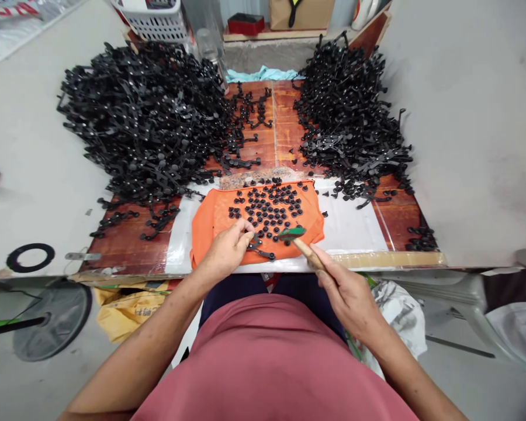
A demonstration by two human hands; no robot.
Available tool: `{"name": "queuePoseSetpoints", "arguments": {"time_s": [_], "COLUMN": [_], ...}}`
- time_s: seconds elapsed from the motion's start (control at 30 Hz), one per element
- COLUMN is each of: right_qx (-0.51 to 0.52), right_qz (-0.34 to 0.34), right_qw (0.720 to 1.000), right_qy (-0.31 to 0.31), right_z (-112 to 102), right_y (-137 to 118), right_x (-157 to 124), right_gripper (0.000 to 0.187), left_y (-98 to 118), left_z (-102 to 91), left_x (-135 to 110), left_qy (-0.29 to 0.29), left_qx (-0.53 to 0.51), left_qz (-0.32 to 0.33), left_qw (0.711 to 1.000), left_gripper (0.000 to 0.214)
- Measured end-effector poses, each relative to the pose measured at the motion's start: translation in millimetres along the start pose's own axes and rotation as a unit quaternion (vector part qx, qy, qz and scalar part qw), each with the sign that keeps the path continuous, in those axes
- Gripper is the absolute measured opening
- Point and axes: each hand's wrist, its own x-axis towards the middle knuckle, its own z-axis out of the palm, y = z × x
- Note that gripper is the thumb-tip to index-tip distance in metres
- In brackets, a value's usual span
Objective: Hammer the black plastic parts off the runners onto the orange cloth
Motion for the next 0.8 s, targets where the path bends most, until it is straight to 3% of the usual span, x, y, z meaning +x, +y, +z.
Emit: {"name": "queuePoseSetpoints", "arguments": {"time_s": [0.1,0.2,0.33,0.5,0.63,0.7,0.8], "right_qx": [-0.025,-0.057,-0.161,-0.167,-0.234,-0.198,-0.063], "right_qz": [-0.061,-0.093,-0.077,-0.089,-0.068,-0.063,-0.056], "right_qw": [0.998,0.994,0.984,0.982,0.969,0.977,0.996], "right_qy": [0.008,0.013,-0.019,0.020,-0.037,-0.037,-0.007], "right_z": [-12,-7,8,11,12,9,-1], "right_y": [-19,-30,-29,-25,-29,-35,-40], "right_x": [16,29,37,37,39,40,38], "right_gripper": [0.052,0.054,0.055,0.056,0.056,0.056,0.054], "left_y": [5,7,8,9,7,8,13], "left_z": [-1.1,-0.9,-0.5,-2.8,-4.2,-2.6,-1.5], "left_x": [-1,-2,-3,-1,0,-4,-12], "left_qy": [0.004,0.007,0.002,-0.006,-0.009,-0.006,-0.032], "left_qx": [0.022,0.043,0.058,0.069,0.081,0.081,0.055], "left_qz": [0.003,0.000,-0.006,-0.007,-0.009,-0.008,0.006], "left_qw": [1.000,0.999,0.998,0.998,0.997,0.997,0.998], "left_gripper": [0.013,0.011,0.010,0.010,0.012,0.015,0.024]}}
